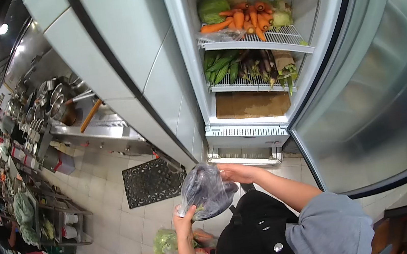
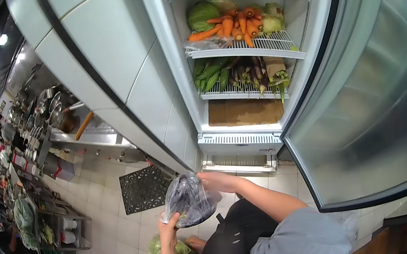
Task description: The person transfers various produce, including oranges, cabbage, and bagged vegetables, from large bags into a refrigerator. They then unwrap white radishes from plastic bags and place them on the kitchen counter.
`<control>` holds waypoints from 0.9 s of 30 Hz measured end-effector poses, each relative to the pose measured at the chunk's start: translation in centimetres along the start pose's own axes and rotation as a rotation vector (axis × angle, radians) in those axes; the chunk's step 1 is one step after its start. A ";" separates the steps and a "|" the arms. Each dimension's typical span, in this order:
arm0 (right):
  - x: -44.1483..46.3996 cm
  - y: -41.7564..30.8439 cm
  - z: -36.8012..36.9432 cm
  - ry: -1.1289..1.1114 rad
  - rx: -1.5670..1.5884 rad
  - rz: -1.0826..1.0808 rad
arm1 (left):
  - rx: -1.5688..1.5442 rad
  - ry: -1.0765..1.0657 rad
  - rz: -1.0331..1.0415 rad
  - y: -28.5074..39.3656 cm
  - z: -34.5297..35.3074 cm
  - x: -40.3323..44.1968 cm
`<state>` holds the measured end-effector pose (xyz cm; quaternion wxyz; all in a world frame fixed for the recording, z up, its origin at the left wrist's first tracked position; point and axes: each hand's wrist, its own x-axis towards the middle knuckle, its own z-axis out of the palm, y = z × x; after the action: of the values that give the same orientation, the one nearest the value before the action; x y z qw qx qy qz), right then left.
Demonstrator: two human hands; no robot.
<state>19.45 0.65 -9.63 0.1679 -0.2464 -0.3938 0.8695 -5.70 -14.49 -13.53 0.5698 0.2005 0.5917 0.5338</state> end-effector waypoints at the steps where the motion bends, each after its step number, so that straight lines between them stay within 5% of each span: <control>1: -0.4 -0.8 -1.8 -0.026 0.030 -0.070 | 0.006 -0.007 0.006 0.1 2.0 1.1; 7: -4.0 -4.7 -11.3 0.024 0.226 -0.248 | -0.445 -0.133 -0.132 1.2 14.9 7.3; 11: -4.9 -5.0 -14.6 -0.049 0.402 -0.256 | -0.493 -0.145 -0.013 1.1 22.9 11.4; 13: -3.9 -4.8 -13.9 0.272 0.273 -0.329 | -0.446 -0.114 0.032 1.9 26.6 11.9; 17: -2.1 -7.8 -15.6 0.680 0.488 -0.475 | -0.055 -0.195 0.201 2.7 31.4 13.3; 22: -2.9 -13.4 -23.7 0.673 0.574 -0.610 | 0.185 -0.461 0.248 6.0 35.9 13.4; 27: -2.3 -20.8 -34.0 0.685 0.480 -0.696 | 0.221 -0.524 0.144 4.2 33.0 14.5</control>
<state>42.43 33.17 -12.34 0.6162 -0.3254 -0.1655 0.6979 18.20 12.52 -9.35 0.6386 0.4340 0.4632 0.4351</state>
